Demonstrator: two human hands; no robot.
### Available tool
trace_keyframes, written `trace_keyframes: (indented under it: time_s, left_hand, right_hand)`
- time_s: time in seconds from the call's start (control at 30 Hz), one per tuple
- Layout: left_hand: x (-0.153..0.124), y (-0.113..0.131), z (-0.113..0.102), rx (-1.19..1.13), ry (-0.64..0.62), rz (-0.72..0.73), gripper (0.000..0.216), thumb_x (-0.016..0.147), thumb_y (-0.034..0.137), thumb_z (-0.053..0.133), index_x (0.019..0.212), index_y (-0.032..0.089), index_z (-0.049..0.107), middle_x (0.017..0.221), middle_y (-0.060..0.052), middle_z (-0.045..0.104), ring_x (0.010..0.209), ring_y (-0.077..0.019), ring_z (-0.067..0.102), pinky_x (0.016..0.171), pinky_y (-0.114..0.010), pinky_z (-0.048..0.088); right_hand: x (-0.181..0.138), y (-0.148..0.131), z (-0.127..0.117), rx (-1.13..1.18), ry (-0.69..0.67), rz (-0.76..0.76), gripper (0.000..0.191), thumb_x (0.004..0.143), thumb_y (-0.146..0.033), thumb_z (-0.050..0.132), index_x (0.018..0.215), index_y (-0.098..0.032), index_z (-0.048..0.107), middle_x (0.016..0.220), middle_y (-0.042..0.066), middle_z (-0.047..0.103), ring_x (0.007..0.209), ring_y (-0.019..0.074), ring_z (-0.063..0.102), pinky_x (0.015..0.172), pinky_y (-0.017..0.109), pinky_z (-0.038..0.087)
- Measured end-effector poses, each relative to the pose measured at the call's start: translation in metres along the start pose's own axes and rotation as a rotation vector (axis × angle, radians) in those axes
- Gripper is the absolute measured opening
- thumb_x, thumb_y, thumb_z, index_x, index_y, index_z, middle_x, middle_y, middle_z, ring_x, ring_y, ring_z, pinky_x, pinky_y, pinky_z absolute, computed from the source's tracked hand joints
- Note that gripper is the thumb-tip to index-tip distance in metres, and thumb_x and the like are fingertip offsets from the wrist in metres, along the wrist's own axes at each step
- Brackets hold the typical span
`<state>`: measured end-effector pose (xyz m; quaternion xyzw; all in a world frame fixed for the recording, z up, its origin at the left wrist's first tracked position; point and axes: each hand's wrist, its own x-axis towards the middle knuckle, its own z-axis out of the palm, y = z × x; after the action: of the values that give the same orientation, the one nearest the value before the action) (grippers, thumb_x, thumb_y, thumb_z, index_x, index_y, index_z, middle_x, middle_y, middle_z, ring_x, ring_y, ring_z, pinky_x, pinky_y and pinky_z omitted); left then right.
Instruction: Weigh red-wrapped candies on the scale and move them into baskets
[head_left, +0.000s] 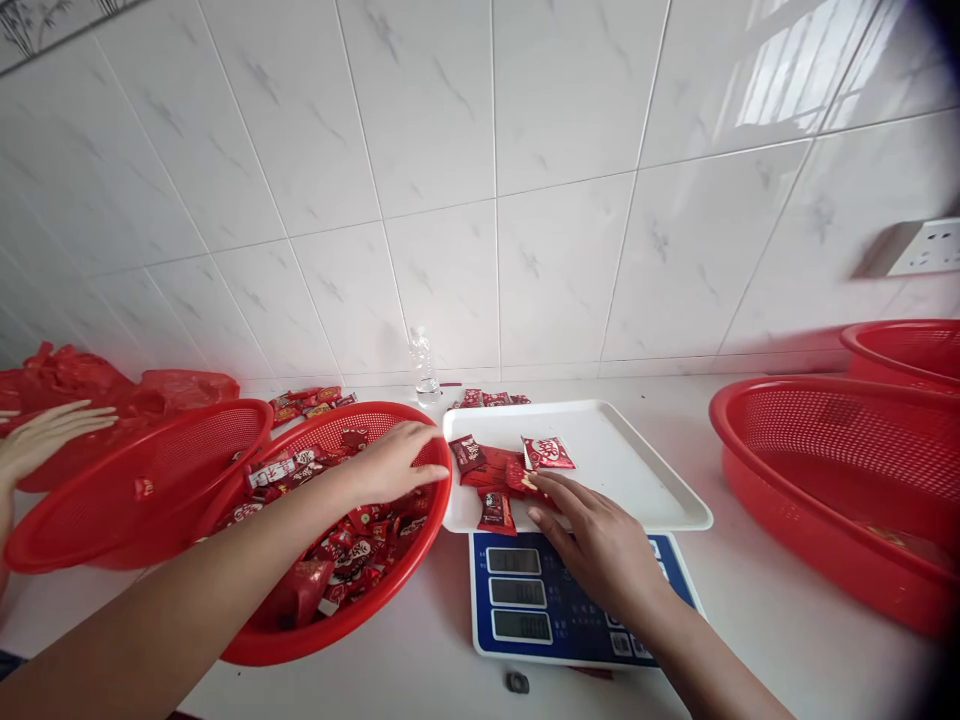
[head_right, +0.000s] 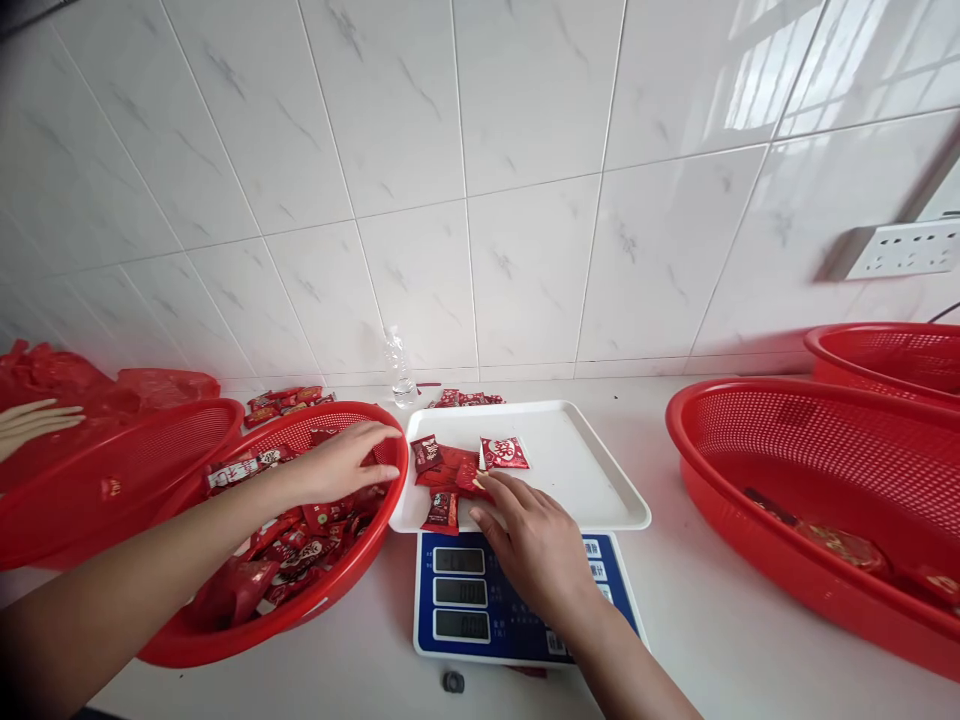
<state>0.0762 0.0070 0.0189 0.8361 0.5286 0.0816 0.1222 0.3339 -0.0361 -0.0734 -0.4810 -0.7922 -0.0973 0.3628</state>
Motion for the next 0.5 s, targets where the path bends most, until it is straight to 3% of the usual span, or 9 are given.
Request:
trace_keyframes:
  time_s: [0.1, 0.2, 0.37, 0.5]
  left_hand:
    - [0.004, 0.018, 0.011, 0.005, -0.195, 0.088, 0.082, 0.077, 0.06, 0.056, 0.144, 0.024, 0.026, 0.153, -0.011, 0.018, 0.14, -0.0309, 0.014, 0.11, -0.046, 0.02]
    - [0.016, 0.041, 0.024, -0.001, -0.321, 0.138, 0.097, 0.073, 0.07, 0.052, 0.148, 0.026, 0.01, 0.155, -0.011, 0.001, 0.141, -0.0321, -0.001, 0.111, -0.05, 0.012]
    - [0.043, 0.058, 0.045, -0.014, -0.299, 0.16, 0.099, 0.068, 0.076, 0.051, 0.147, 0.032, 0.009, 0.156, -0.009, 0.0, 0.139, -0.0391, -0.005, 0.106, -0.063, 0.004]
    - [0.061, 0.06, 0.054, -0.021, -0.282, 0.205, 0.099, 0.062, 0.079, 0.052, 0.144, 0.04, 0.014, 0.155, -0.006, 0.007, 0.139, -0.0407, 0.0, 0.102, -0.069, 0.0]
  right_hand:
    - [0.001, -0.002, -0.002, 0.099, 0.026, -0.003, 0.032, 0.094, -0.038, 0.038, 0.112, -0.021, 0.059, 0.106, 0.006, 0.069, 0.094, 0.0197, 0.066, 0.074, 0.032, 0.055]
    - [0.002, 0.004, -0.003, 0.108, 0.117, 0.052, 0.031, 0.094, -0.038, 0.039, 0.107, -0.02, 0.061, 0.103, 0.007, 0.069, 0.095, 0.0211, 0.065, 0.076, 0.034, 0.054]
    - [0.005, 0.015, -0.005, 0.072, 0.152, 0.146, 0.03, 0.093, -0.039, 0.039, 0.104, -0.022, 0.061, 0.101, 0.006, 0.07, 0.093, 0.0216, 0.066, 0.073, 0.034, 0.054]
    - [0.004, 0.014, -0.004, -0.007, 0.071, 0.146, 0.029, 0.093, -0.034, 0.037, 0.107, -0.024, 0.061, 0.103, 0.004, 0.07, 0.088, 0.0208, 0.068, 0.063, 0.032, 0.054]
